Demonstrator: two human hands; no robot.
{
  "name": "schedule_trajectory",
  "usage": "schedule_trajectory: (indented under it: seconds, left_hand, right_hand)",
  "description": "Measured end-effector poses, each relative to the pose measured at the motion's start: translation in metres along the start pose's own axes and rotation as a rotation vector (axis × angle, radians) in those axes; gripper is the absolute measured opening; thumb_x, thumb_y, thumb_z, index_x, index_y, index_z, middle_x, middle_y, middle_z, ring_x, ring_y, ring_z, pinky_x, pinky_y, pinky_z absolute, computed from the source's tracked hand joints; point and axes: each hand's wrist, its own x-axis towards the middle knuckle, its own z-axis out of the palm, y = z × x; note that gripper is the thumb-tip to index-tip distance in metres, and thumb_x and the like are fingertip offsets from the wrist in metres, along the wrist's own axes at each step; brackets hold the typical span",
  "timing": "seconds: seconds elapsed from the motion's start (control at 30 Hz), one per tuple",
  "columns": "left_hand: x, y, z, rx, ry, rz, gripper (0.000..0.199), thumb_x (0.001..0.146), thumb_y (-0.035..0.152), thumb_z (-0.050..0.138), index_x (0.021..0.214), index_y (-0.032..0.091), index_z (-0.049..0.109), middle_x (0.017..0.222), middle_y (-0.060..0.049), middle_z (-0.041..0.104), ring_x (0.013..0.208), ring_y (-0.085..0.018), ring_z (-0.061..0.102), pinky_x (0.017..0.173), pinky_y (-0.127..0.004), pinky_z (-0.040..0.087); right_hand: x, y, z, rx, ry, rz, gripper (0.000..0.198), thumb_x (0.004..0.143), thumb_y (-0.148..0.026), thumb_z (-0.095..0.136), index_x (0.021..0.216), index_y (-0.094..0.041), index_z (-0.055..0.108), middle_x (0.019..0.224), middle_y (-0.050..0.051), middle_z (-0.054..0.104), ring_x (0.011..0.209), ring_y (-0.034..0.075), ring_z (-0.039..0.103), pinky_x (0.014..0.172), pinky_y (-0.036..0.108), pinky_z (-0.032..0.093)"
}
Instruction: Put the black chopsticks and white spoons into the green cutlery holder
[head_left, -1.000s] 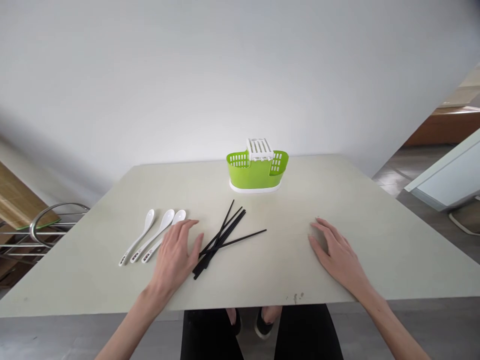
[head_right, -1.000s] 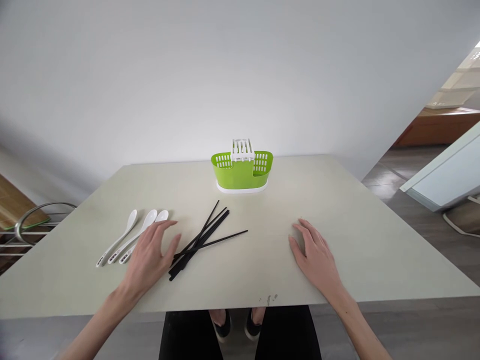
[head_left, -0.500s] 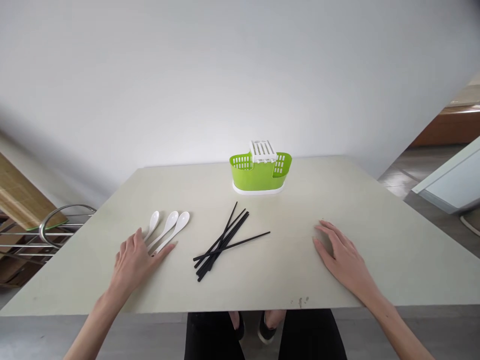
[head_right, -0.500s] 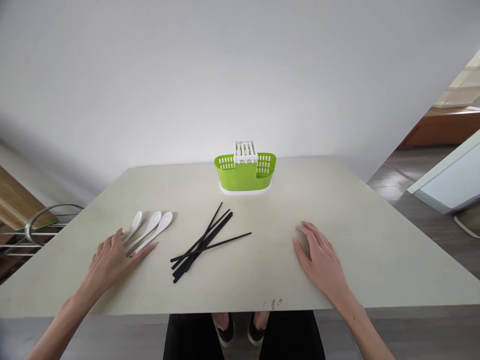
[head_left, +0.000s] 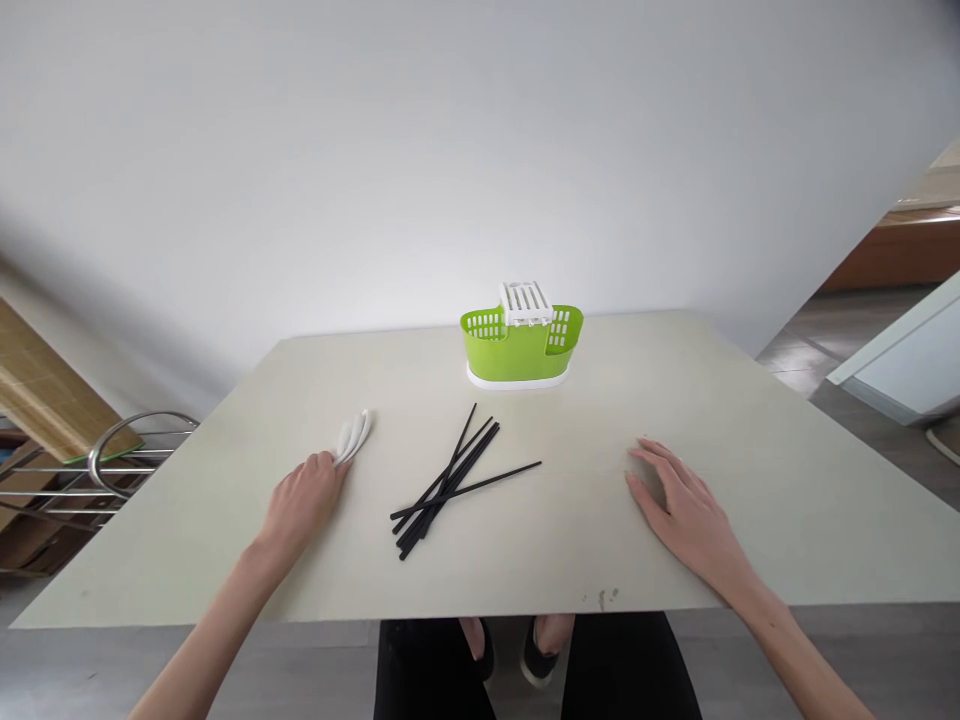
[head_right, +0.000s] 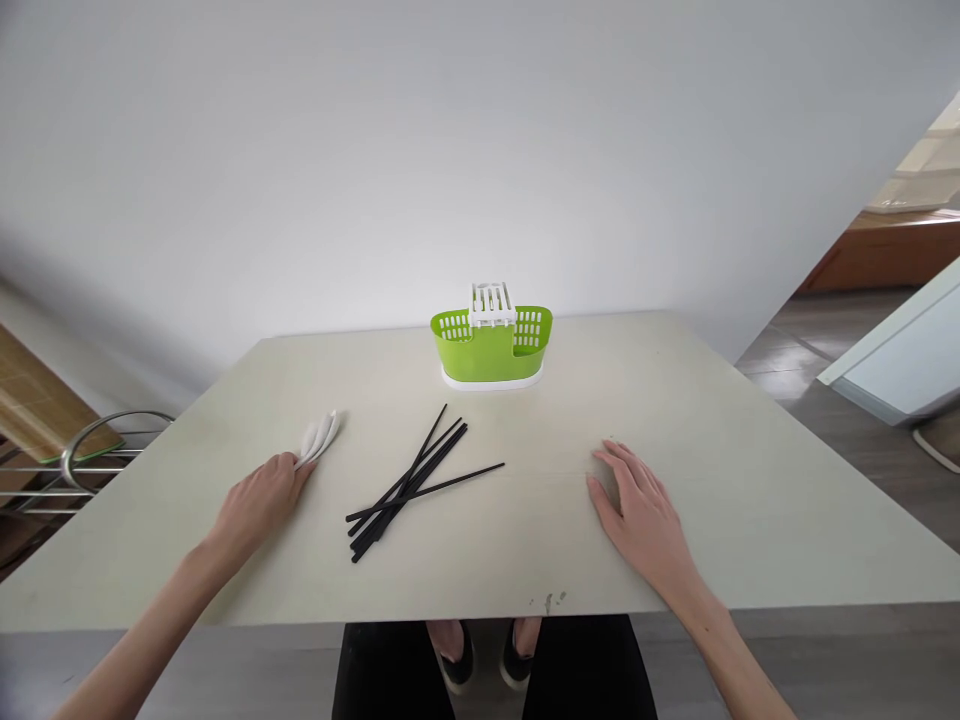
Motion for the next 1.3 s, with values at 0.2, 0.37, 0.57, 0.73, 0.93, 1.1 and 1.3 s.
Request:
schedule_trajectory:
  seconds: [0.2,0.37,0.57,0.73,0.93,1.1,1.3]
  left_hand:
    - [0.004,0.041,-0.021,0.066,0.017,0.127,0.041,0.113,0.038,0.018,0.108,0.017,0.052,0.103,-0.014,0.069,0.076,-0.028,0.069,0.062,-0.036,0.041]
    - [-0.016,0.126,-0.05,0.025,0.059,0.318,0.04,0.115,0.041,0.02,0.111,0.018,0.052,0.099,-0.011,0.068,0.076,-0.027,0.07,0.062,-0.036,0.043]
    - [-0.048,0.235,-0.035,-0.019,-0.008,0.576,0.035,0.115,0.034,0.028,0.119,0.016,0.058,0.106,-0.012,0.069,0.09,-0.026,0.075,0.065,-0.032,0.049]
    - [-0.054,0.272,0.0,-0.059,0.085,0.648,0.028,0.112,0.025,0.038,0.114,0.014,0.064,0.103,-0.016,0.069,0.083,-0.027,0.075,0.06,-0.035,0.049]
    - [-0.054,0.283,0.014,-0.099,0.182,0.591,0.02,0.107,0.021,0.048,0.109,0.016,0.067,0.1,-0.017,0.07,0.081,-0.027,0.074,0.058,-0.033,0.05]
    - [-0.059,0.283,0.008,-0.058,0.153,0.564,0.017,0.104,0.021,0.055,0.116,0.014,0.066,0.107,-0.016,0.069,0.085,-0.026,0.073,0.06,-0.033,0.052]
    - [-0.063,0.271,0.008,-0.081,0.281,0.653,0.036,0.1,0.035,0.066,0.129,0.016,0.061,0.113,-0.015,0.068,0.098,-0.03,0.068,0.084,-0.043,0.056]
  right_hand:
    - [0.002,-0.002,0.001,0.013,0.018,-0.022,0.046,0.108,-0.054,0.038,0.142,-0.028,0.054,0.16,0.008,0.055,0.152,0.032,0.046,0.119,0.058,0.045]
    - [0.003,-0.002,0.003,0.025,0.028,-0.028,0.044,0.108,-0.053,0.039,0.141,-0.029,0.054,0.16,0.007,0.055,0.153,0.03,0.045,0.12,0.056,0.044]
    - [0.004,-0.003,0.004,0.073,0.053,-0.014,0.043,0.107,-0.051,0.042,0.139,-0.027,0.057,0.158,0.009,0.056,0.15,0.031,0.048,0.12,0.055,0.044]
    - [0.007,-0.007,0.003,0.107,0.09,0.0,0.041,0.106,-0.045,0.043,0.139,-0.026,0.057,0.157,0.011,0.057,0.146,0.031,0.052,0.12,0.056,0.044]
    - [0.009,-0.008,0.003,0.12,0.102,-0.009,0.037,0.106,-0.041,0.043,0.137,-0.027,0.058,0.156,0.011,0.057,0.147,0.031,0.051,0.119,0.058,0.045]
    - [0.01,-0.009,0.002,0.119,0.098,-0.004,0.036,0.105,-0.039,0.044,0.135,-0.027,0.059,0.155,0.01,0.058,0.148,0.029,0.051,0.12,0.056,0.044]
    - [0.01,-0.009,0.0,0.12,0.076,0.006,0.037,0.105,-0.041,0.045,0.136,-0.027,0.059,0.157,0.01,0.057,0.149,0.03,0.05,0.12,0.056,0.044]
